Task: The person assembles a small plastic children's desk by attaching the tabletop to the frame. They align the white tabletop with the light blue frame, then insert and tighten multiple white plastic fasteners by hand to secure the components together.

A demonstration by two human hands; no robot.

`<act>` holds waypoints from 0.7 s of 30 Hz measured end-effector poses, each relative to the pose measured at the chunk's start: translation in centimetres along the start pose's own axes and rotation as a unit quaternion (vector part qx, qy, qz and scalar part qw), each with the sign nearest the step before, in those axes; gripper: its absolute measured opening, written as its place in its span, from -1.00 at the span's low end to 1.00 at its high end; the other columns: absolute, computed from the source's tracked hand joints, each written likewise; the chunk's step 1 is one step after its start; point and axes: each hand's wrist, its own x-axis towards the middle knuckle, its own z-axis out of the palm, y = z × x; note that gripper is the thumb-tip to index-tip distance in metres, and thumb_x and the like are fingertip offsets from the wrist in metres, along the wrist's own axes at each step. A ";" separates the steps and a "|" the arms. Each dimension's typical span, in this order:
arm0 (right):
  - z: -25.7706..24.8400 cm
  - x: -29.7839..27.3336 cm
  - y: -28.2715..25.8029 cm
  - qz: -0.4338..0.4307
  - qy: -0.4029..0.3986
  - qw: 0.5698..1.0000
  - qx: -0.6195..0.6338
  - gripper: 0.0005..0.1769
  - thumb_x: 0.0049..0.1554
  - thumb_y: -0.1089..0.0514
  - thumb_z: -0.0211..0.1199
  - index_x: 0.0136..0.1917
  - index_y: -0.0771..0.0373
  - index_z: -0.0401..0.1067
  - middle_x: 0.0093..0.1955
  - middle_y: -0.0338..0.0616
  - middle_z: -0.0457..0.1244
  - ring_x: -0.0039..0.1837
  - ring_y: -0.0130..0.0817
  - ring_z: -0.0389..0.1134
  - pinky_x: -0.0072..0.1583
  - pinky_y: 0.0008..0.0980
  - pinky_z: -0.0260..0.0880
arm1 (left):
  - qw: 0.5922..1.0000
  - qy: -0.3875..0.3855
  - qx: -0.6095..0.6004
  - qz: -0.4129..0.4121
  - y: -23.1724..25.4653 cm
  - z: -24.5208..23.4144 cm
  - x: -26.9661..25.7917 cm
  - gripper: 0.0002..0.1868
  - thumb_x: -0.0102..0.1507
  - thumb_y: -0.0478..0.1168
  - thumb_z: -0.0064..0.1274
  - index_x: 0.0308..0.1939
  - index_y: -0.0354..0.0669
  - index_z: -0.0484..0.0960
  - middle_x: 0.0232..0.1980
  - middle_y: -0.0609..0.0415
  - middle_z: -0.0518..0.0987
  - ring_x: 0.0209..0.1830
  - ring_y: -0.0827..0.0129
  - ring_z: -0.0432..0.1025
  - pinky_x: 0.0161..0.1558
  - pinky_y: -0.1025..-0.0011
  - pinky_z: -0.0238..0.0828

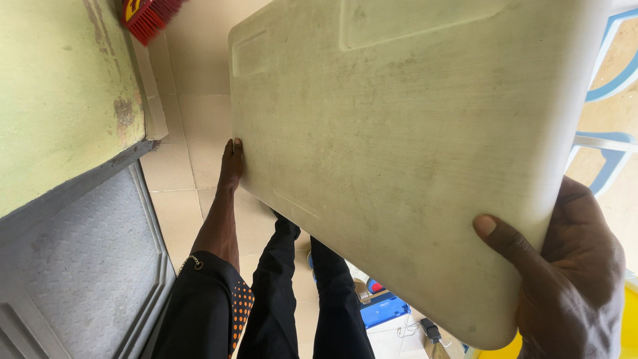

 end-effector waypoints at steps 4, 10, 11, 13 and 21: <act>1.2 -0.3 -0.5 -0.009 -0.025 1.000 -0.005 -0.37 0.04 0.34 0.31 0.37 0.43 0.23 0.16 0.20 0.39 0.17 -0.15 0.50 0.13 -0.21 0.58 | 0.999 -0.007 -0.036 0.007 -1.2 -0.1 0.9 -0.26 0.46 0.17 -0.28 0.48 -0.39 0.29 0.44 -0.20 0.43 0.43 0.16 0.29 0.39 0.30 0.20; 4.7 -1.2 -0.4 0.002 -0.025 1.000 0.015 -0.36 0.01 0.36 0.34 0.34 0.35 0.23 0.09 0.17 0.42 0.12 -0.18 0.53 0.09 -0.22 0.63 | 0.998 0.002 -0.025 0.059 -1.1 0.0 2.0 -0.25 0.49 0.15 -0.22 0.55 -0.37 0.12 0.58 -0.20 0.23 0.60 0.15 0.10 0.51 0.31 0.01; 5.4 -1.3 -0.4 0.016 -0.017 1.000 0.008 -0.36 0.00 0.36 0.34 0.33 0.34 0.23 0.07 0.16 0.42 0.10 -0.18 0.53 0.08 -0.22 0.63 | 0.997 -0.005 -0.027 0.069 -0.4 0.2 1.9 -0.26 0.48 0.15 -0.23 0.55 -0.34 0.15 0.58 -0.18 0.25 0.60 0.15 0.12 0.51 0.31 0.03; 6.5 -1.5 -0.3 0.017 -0.018 1.000 0.001 -0.35 -0.01 0.36 0.36 0.33 0.32 0.23 0.06 0.14 0.41 0.07 -0.18 0.53 0.04 -0.23 0.62 | 0.996 -0.022 -0.029 0.086 1.9 1.0 1.2 -0.28 0.47 0.16 -0.23 0.54 -0.28 0.20 0.57 -0.15 0.29 0.60 0.16 0.15 0.51 0.30 0.06; 9.4 -0.9 0.9 -0.072 -0.059 0.996 0.011 -0.37 0.04 0.34 0.33 0.33 0.35 0.17 0.04 0.07 0.33 0.09 -0.25 0.51 0.07 -0.33 0.64 | 0.971 -0.084 -0.076 0.212 18.5 5.2 -8.4 -0.38 0.50 0.14 -0.26 0.56 -0.07 0.26 0.62 0.03 0.27 0.62 0.16 0.16 0.57 0.15 0.10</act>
